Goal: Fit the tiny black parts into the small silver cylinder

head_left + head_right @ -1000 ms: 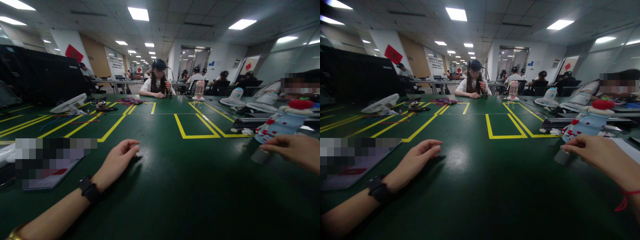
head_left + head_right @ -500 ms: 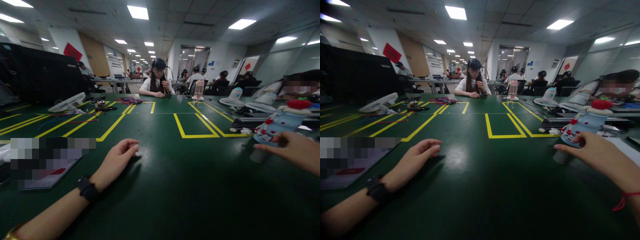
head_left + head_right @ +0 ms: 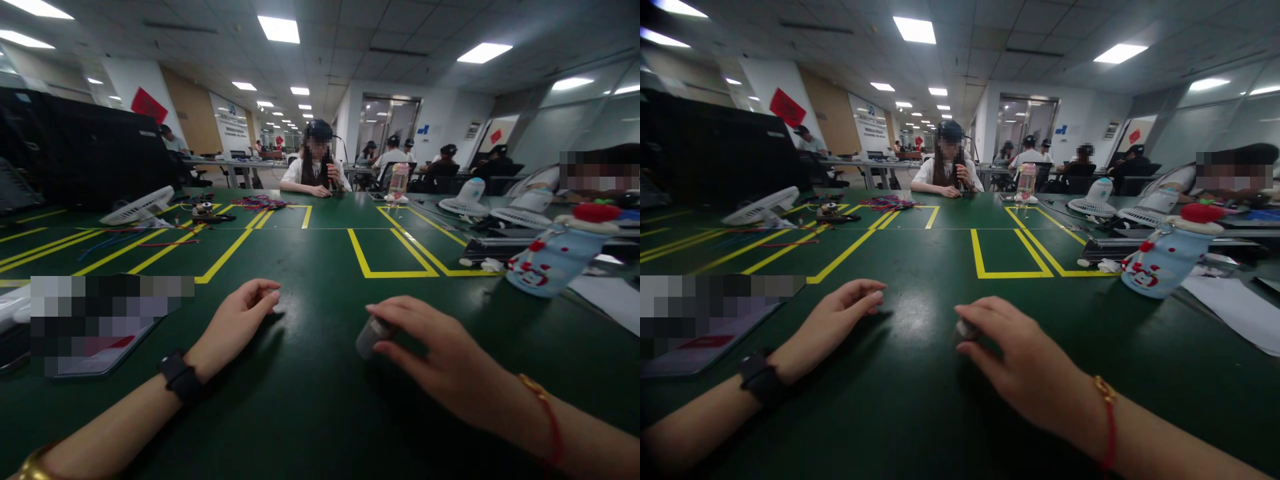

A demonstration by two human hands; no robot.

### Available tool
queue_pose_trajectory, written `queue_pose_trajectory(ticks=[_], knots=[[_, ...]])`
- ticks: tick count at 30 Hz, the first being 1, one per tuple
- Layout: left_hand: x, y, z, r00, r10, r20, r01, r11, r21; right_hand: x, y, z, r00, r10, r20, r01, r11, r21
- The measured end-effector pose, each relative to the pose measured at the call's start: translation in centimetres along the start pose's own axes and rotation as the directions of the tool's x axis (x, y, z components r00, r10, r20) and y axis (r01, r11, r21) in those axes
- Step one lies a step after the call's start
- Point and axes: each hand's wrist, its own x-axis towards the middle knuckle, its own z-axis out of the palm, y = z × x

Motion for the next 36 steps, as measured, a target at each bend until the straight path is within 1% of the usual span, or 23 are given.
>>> queue_pose_trajectory(ticks=[1,3,5,6,8,9,10,11,12,14,16,17,21,22,24,26,27,29,32,34,36], knots=[[0.0,0.0,0.0,1.000,0.004,0.006,-0.004,1.000,0.006,0.3,-1.0,1.2,0.998,-0.038,0.043,0.035,0.998,0.052],[-0.1,0.1,0.1,0.999,0.039,0.010,-0.039,0.999,0.037,0.5,-2.1,3.0,0.994,-0.056,0.095,0.043,0.990,0.132],[-0.7,0.7,0.7,0.991,0.137,0.012,-0.137,0.986,0.095,0.4,-2.0,4.2,0.996,0.003,0.084,-0.021,0.977,0.210],[-1.2,1.2,1.1,0.979,0.204,0.026,-0.206,0.971,0.124,0.3,-1.7,4.6,0.996,0.054,0.073,-0.071,0.964,0.255],[-2.3,2.6,2.2,0.934,0.346,0.085,-0.355,0.924,0.139,0.0,-1.1,5.2,0.986,0.148,0.073,-0.164,0.923,0.348],[-2.9,3.4,2.8,0.916,0.376,0.143,-0.393,0.911,0.124,-0.1,-0.8,5.4,0.982,0.171,0.082,-0.189,0.902,0.388],[-3.4,4.2,3.3,0.897,0.402,0.181,-0.424,0.899,0.105,-0.1,-0.7,5.6,0.979,0.177,0.101,-0.203,0.885,0.418],[-3.8,4.9,3.8,0.888,0.410,0.206,-0.435,0.896,0.093,-0.1,-0.6,5.6,0.978,0.173,0.113,-0.205,0.874,0.440],[-4.1,5.5,4.1,0.886,0.408,0.220,-0.434,0.897,0.082,0.0,-0.7,5.7,0.979,0.166,0.120,-0.203,0.867,0.455],[-4.4,6.3,4.4,0.898,0.403,0.178,-0.419,0.905,0.068,0.1,-0.9,5.6,0.982,0.152,0.113,-0.188,0.869,0.457],[-4.3,6.5,4.4,0.908,0.398,0.129,-0.408,0.911,0.063,0.2,-1.0,5.5,0.985,0.142,0.101,-0.172,0.882,0.439],[-4.2,6.5,4.3,0.909,0.396,0.130,-0.406,0.912,0.063,0.2,-1.1,5.4,0.986,0.137,0.098,-0.166,0.888,0.429],[-4.2,6.6,4.3,0.898,0.382,0.220,-0.402,0.914,0.053,0.3,-1.1,5.4,0.988,0.126,0.089,-0.152,0.896,0.417],[-4.2,6.5,4.3,0.901,0.375,0.216,-0.394,0.918,0.048,0.4,-1.2,5.3,0.989,0.124,0.086,-0.148,0.898,0.415],[-4.1,6.3,4.1,0.920,0.356,0.165,-0.366,0.930,0.035,0.3,-1.3,5.1,0.990,0.118,0.074,-0.138,0.905,0.402],[-4.1,5.6,3.8,0.939,0.318,0.128,-0.325,0.945,0.037,0.3,-1.4,4.8,0.992,0.109,0.058,-0.123,0.918,0.377],[-4.0,5.1,3.7,0.945,0.299,0.133,-0.308,0.950,0.049,0.2,-1.4,4.7,0.993,0.105,0.052,-0.117,0.924,0.365],[-3.9,4.0,3.6,0.943,0.276,0.187,-0.299,0.949,0.103,-0.1,-1.3,4.7,0.994,0.101,0.046,-0.111,0.931,0.348],[-3.8,2.7,4.2,0.918,0.274,0.287,-0.344,0.911,0.229,-0.4,-1.2,5.2,0.995,0.100,0.014,-0.099,0.943,0.318],[-3.9,2.4,4.6,0.901,0.274,0.337,-0.375,0.882,0.285,-0.4,-1.1,5.4,0.996,0.088,0.011,-0.087,0.951,0.297],[-3.9,2.5,4.5,0.896,0.267,0.355,-0.372,0.887,0.274,-0.4,-1.0,5.3,0.996,0.089,0.021,-0.091,0.954,0.285]])
